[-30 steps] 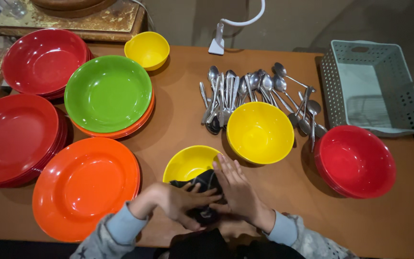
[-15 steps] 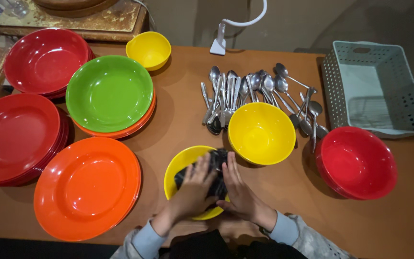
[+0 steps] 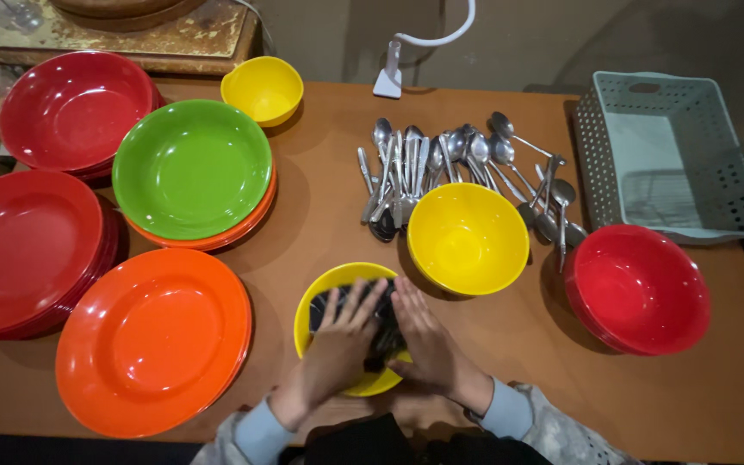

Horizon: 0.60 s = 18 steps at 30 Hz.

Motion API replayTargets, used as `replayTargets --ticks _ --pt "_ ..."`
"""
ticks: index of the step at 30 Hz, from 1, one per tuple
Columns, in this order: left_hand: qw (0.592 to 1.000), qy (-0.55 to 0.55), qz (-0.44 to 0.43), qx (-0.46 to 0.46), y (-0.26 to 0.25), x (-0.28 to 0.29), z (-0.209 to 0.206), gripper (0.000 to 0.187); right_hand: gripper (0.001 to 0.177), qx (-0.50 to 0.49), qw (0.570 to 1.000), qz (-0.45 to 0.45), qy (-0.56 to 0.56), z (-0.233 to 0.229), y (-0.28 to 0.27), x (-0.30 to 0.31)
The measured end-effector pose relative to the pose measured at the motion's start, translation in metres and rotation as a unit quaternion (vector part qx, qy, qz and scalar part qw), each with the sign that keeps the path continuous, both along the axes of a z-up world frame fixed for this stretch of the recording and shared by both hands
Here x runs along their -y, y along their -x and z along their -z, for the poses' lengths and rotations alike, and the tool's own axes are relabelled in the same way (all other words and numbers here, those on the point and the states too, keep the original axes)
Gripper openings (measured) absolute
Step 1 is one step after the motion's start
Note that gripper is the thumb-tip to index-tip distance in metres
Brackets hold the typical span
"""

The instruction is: The person wipes several bowls one at a time using a cloth.

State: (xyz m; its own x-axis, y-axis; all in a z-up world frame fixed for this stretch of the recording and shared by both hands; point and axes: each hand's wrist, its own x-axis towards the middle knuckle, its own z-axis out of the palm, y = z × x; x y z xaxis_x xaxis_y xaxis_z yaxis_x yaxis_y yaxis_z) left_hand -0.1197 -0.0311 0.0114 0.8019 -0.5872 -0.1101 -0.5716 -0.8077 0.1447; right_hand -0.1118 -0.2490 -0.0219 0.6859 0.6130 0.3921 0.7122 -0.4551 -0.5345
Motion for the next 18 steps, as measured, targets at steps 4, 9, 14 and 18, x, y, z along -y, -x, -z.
replayTargets --ticks 4,9,14,18 --pt "0.937 -0.099 -0.172 0.288 0.005 0.009 0.001 0.071 0.096 0.054 0.998 -0.004 0.013 -0.004 0.001 -0.004" --pt "0.993 0.060 -0.089 -0.047 0.006 0.010 -0.002 0.085 0.083 0.060 0.995 0.031 0.069 -0.009 0.002 -0.010" --pt "0.942 0.129 0.081 -0.298 -0.012 -0.015 -0.008 0.082 0.088 0.031 0.994 0.032 0.100 -0.026 0.002 -0.005" --pt "0.906 0.140 0.184 -0.355 -0.027 -0.038 -0.012 0.077 0.093 0.048 0.990 0.013 0.136 -0.040 0.001 -0.005"
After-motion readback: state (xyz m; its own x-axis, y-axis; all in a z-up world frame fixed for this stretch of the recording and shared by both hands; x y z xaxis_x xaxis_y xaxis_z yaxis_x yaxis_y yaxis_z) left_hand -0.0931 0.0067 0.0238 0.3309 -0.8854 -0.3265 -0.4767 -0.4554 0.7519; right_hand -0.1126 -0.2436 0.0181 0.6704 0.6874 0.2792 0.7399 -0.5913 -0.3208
